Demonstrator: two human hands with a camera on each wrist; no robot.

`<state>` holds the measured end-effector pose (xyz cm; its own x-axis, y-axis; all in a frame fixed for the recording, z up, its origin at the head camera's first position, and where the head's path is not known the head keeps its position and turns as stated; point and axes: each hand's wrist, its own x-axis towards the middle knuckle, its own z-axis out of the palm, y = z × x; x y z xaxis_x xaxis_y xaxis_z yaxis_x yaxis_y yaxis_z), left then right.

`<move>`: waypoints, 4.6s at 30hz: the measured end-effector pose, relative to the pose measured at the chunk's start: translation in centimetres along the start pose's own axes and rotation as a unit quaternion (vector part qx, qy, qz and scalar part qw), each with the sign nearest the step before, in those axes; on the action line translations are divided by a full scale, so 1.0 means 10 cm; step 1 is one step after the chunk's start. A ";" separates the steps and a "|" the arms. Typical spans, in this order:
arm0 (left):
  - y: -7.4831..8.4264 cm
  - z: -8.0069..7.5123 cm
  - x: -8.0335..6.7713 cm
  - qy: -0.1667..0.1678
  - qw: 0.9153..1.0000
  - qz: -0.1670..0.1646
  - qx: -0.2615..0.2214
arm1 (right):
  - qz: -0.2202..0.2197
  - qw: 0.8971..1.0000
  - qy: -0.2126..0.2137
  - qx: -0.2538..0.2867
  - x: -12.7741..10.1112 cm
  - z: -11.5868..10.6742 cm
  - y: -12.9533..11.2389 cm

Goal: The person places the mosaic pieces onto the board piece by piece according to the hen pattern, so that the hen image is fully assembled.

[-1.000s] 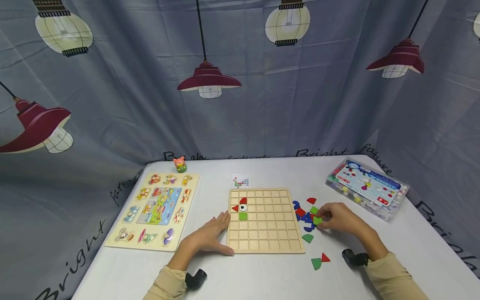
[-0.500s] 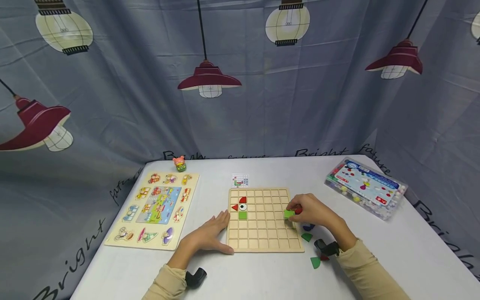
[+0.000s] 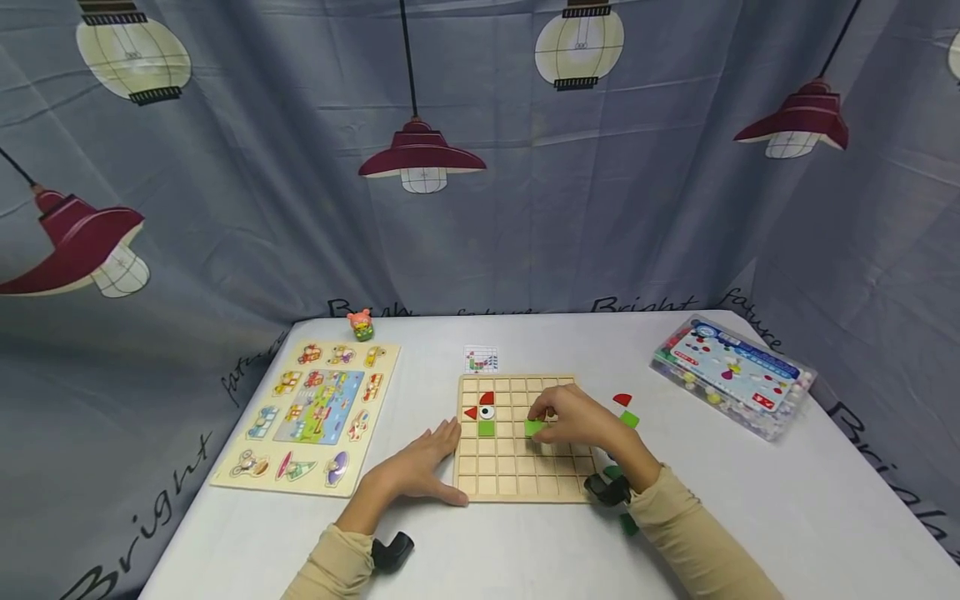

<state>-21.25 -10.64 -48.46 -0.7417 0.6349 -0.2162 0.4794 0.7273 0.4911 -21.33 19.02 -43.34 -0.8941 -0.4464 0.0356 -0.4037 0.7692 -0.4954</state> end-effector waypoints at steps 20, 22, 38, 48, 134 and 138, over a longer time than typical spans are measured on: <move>0.00 0.01 -0.01 0.000 1.000 -0.005 -0.001 | -0.024 0.999 -0.044 -0.016 0.40 0.40 -0.35; 0.00 0.02 -0.01 -0.002 1.000 -0.008 -0.004 | -0.023 0.998 -0.054 -0.020 0.42 0.43 -0.37; 0.01 0.00 0.01 -0.002 1.000 -0.001 -0.001 | -0.014 0.996 -0.083 -0.042 0.52 0.53 -0.40; 0.01 0.01 0.00 -0.005 1.000 -0.002 -0.001 | -0.019 0.995 -0.080 -0.058 0.49 0.55 -0.40; 0.00 0.00 -0.01 0.005 1.000 0.003 -0.013 | 0.040 0.991 -0.105 0.078 -1.29 -0.03 0.49; 0.00 0.00 -0.01 0.003 1.000 0.001 -0.013 | 0.029 0.988 -0.123 0.089 -1.31 -0.03 0.50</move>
<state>-21.17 -10.66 -48.46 -0.7439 0.6342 -0.2106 0.4679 0.7194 0.5135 -11.66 28.88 -46.05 -0.8319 -0.5183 -0.1980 -0.2930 0.7134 -0.6366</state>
